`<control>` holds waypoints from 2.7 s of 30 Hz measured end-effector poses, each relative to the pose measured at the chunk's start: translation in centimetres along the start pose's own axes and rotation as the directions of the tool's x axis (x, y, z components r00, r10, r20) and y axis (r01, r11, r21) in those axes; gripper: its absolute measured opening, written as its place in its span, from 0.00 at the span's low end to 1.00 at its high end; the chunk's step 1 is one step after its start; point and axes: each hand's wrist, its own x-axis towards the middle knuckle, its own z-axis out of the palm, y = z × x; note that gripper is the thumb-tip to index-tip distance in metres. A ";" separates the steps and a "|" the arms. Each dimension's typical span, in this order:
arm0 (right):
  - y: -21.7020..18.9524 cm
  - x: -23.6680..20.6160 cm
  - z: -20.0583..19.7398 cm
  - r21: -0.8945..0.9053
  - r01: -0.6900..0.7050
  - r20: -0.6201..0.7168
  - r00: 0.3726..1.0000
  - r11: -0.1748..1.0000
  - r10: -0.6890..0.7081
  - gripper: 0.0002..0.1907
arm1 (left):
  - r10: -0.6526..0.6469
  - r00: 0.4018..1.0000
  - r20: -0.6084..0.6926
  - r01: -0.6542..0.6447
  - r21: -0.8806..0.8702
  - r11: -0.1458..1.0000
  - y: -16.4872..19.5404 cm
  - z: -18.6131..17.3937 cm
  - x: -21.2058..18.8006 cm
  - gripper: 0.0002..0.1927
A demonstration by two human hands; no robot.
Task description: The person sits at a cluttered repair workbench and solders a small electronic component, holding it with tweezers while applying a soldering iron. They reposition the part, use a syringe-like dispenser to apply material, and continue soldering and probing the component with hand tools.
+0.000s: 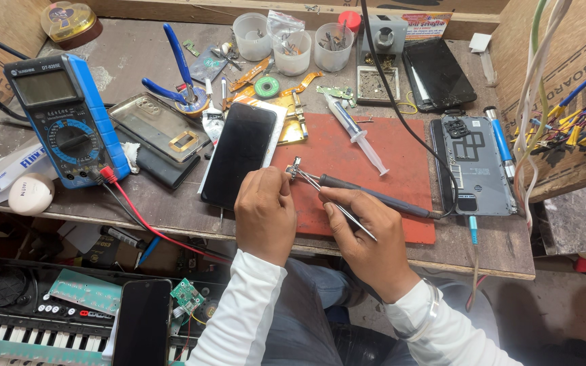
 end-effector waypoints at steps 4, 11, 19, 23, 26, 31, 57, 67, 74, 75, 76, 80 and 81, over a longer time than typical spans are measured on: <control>-0.1 0.0 0.0 -0.001 -0.030 0.009 1.000 1.000 0.030 0.11 | -0.010 1.000 0.007 0.010 -0.002 1.000 0.0 0.0 0.0 0.10; -0.1 0.0 0.0 0.004 -0.026 -0.004 1.000 1.000 0.026 0.10 | -0.006 1.000 0.001 0.006 0.003 1.000 0.1 -0.1 0.0 0.09; 0.3 -0.4 -0.2 0.027 -0.041 -0.038 0.998 0.999 0.042 0.06 | -0.010 1.000 0.004 0.010 0.002 1.000 0.1 0.0 0.1 0.10; 0.4 -0.5 -0.3 0.015 -0.038 -0.043 0.998 0.999 0.038 0.05 | 0.000 1.000 -0.001 0.000 0.002 1.000 0.1 0.0 0.0 0.10; 0.5 -0.5 -0.3 0.023 -0.042 -0.045 0.998 0.999 0.043 0.05 | -0.007 1.000 0.004 0.007 -0.004 1.000 0.1 0.1 0.0 0.10; 0.5 -0.5 -0.2 -0.002 -0.030 -0.049 0.998 1.000 0.029 0.05 | -0.017 1.000 0.013 0.017 0.002 1.000 0.0 0.0 0.0 0.10; 0.6 -0.5 -0.2 0.000 -0.009 0.032 0.999 1.000 0.009 0.04 | 0.001 1.000 -0.002 -0.001 -0.003 1.000 0.1 -0.1 0.1 0.10; 0.7 -0.5 -0.2 -0.011 0.006 0.029 1.000 1.000 -0.006 0.05 | -0.015 1.000 0.008 0.015 0.002 1.000 0.2 -0.2 0.1 0.09; 0.6 -0.5 -0.2 -0.012 -0.002 0.031 1.000 1.000 0.002 0.05 | -0.013 1.000 0.005 0.013 0.001 1.000 0.2 -0.2 0.1 0.10; 0.6 -0.5 -0.2 -0.014 -0.005 0.032 0.999 1.000 0.006 0.05 | -0.013 1.000 0.005 0.013 0.001 1.000 0.2 -0.2 0.1 0.10; 0.6 -0.5 -0.2 -0.017 -0.009 0.034 0.999 1.000 0.009 0.05 | -0.012 1.000 0.005 0.012 0.000 1.000 0.2 -0.2 0.1 0.10; 0.5 -0.5 -0.2 -0.009 0.001 0.030 1.000 1.000 0.000 0.05 | -0.008 1.000 0.001 0.008 -0.002 1.000 0.2 -0.2 0.1 0.10; 0.5 -0.5 -0.2 -0.012 0.003 0.030 1.000 1.000 -0.003 0.05 | -0.010 1.000 0.003 0.010 -0.002 1.000 0.2 -0.2 0.1 0.10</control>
